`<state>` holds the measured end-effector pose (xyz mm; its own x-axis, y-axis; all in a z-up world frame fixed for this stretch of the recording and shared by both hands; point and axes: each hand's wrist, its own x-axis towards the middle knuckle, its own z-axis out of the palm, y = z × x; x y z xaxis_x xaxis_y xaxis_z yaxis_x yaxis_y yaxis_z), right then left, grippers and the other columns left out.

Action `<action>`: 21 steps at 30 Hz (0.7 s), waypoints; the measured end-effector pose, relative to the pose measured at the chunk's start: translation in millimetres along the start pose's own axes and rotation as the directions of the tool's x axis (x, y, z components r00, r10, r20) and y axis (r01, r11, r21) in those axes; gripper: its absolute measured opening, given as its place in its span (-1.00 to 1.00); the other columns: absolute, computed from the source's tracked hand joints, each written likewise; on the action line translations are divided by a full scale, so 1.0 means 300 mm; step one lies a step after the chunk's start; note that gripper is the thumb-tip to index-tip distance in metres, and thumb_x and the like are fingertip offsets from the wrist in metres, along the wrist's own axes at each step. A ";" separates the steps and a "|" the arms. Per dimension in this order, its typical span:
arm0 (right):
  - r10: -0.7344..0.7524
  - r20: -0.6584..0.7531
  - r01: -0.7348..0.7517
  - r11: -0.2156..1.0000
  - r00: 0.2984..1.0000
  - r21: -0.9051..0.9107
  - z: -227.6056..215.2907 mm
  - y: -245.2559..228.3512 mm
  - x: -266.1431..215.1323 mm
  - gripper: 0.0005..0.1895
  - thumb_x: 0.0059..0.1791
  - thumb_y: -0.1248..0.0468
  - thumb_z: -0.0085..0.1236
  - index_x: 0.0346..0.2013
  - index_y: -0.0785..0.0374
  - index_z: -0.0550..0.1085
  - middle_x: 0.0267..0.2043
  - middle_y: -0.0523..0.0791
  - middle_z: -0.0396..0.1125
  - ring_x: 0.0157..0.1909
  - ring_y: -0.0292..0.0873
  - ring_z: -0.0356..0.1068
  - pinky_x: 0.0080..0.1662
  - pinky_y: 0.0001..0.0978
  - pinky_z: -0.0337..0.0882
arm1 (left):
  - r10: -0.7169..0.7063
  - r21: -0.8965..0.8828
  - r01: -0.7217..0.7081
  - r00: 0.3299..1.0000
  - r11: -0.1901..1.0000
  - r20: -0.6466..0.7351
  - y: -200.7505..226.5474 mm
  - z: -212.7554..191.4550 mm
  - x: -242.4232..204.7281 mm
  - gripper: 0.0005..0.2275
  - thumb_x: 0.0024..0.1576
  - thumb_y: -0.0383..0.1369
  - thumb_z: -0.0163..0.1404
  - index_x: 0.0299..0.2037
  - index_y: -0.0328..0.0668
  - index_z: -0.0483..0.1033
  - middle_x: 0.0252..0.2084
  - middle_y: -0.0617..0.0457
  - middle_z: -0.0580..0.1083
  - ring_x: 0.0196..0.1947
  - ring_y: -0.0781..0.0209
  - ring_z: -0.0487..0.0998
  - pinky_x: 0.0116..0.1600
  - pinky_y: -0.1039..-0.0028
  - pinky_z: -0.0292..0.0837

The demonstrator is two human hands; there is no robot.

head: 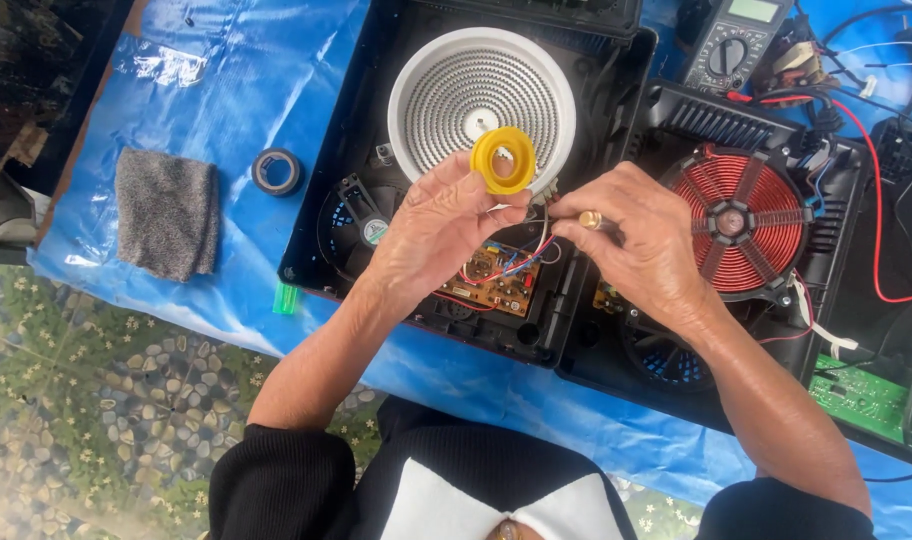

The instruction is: Soldering a circuit board, cleaning the unit, and installing internal components of an induction cooker during final assembly.

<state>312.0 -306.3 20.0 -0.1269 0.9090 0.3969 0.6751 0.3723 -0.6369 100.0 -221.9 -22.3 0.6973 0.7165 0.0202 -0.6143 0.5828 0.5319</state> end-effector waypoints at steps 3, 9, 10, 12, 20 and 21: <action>0.090 -0.008 -0.090 0.994 0.996 0.064 -0.012 0.000 -0.006 -0.90 0.00 0.32 0.38 -0.21 0.15 0.61 -0.29 -0.10 0.47 -0.22 -0.09 0.40 -0.16 -0.25 0.46 | -0.016 -0.010 0.016 1.000 1.000 -0.018 -0.006 0.000 -0.010 -0.82 0.24 -0.35 0.15 0.01 -0.15 0.53 -0.02 -0.11 0.57 0.05 0.03 0.62 0.29 0.13 0.49; -0.092 0.023 0.093 0.995 0.995 -0.022 -0.031 -0.023 -0.004 -0.90 0.03 0.37 0.29 -0.16 0.18 0.59 -0.29 -0.08 0.43 -0.24 -0.03 0.35 -0.20 -0.23 0.47 | -0.006 -0.005 0.006 1.000 1.000 -0.013 -0.020 -0.006 -0.015 -0.80 0.27 -0.34 0.10 0.03 -0.21 0.49 -0.02 -0.14 0.57 0.05 0.02 0.63 0.25 0.13 0.53; -0.097 0.016 0.098 0.995 0.995 -0.027 -0.036 -0.025 0.000 -0.91 0.04 0.38 0.28 -0.17 0.18 0.59 -0.30 -0.09 0.42 -0.24 -0.06 0.34 -0.20 -0.25 0.45 | -0.014 -0.001 0.014 1.000 1.000 -0.011 -0.018 -0.003 -0.017 -0.80 0.27 -0.33 0.11 0.03 -0.21 0.49 -0.02 -0.14 0.57 0.05 0.03 0.63 0.25 0.13 0.53; -0.102 0.010 0.103 0.994 0.995 -0.034 -0.045 -0.018 0.002 -0.92 0.05 0.38 0.28 -0.17 0.19 0.58 -0.31 -0.10 0.41 -0.24 -0.08 0.32 -0.20 -0.27 0.43 | -0.023 0.003 0.023 1.000 1.000 -0.009 -0.017 0.001 -0.023 -0.80 0.26 -0.32 0.11 0.02 -0.20 0.49 -0.03 -0.13 0.57 0.04 0.04 0.63 0.24 0.13 0.54; -0.145 0.015 0.146 0.988 0.989 -0.053 -0.059 -0.005 0.005 -0.94 0.06 0.39 0.29 -0.18 0.21 0.58 -0.30 -0.09 0.37 -0.21 -0.06 0.31 -0.17 -0.26 0.43 | -0.120 0.003 0.120 0.993 0.993 0.003 -0.027 0.003 -0.043 -0.80 0.27 -0.28 0.09 -0.05 -0.23 0.49 -0.01 -0.20 0.57 0.06 -0.04 0.62 0.23 0.06 0.53; -0.144 0.014 0.145 0.988 0.989 -0.054 -0.060 -0.005 0.005 -0.94 0.06 0.39 0.29 -0.18 0.21 0.58 -0.30 -0.09 0.37 -0.21 -0.06 0.31 -0.17 -0.26 0.43 | -0.121 0.003 0.121 0.993 0.993 0.005 -0.028 0.009 -0.046 -0.80 0.27 -0.28 0.09 -0.05 -0.23 0.49 -0.01 -0.20 0.57 0.06 -0.04 0.62 0.23 0.06 0.53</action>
<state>323.7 -308.9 33.6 -0.2334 0.8484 0.4750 0.6879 0.4894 -0.5360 96.5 -237.8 -24.8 0.7681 0.6391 -0.0404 -0.5245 0.6641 0.5328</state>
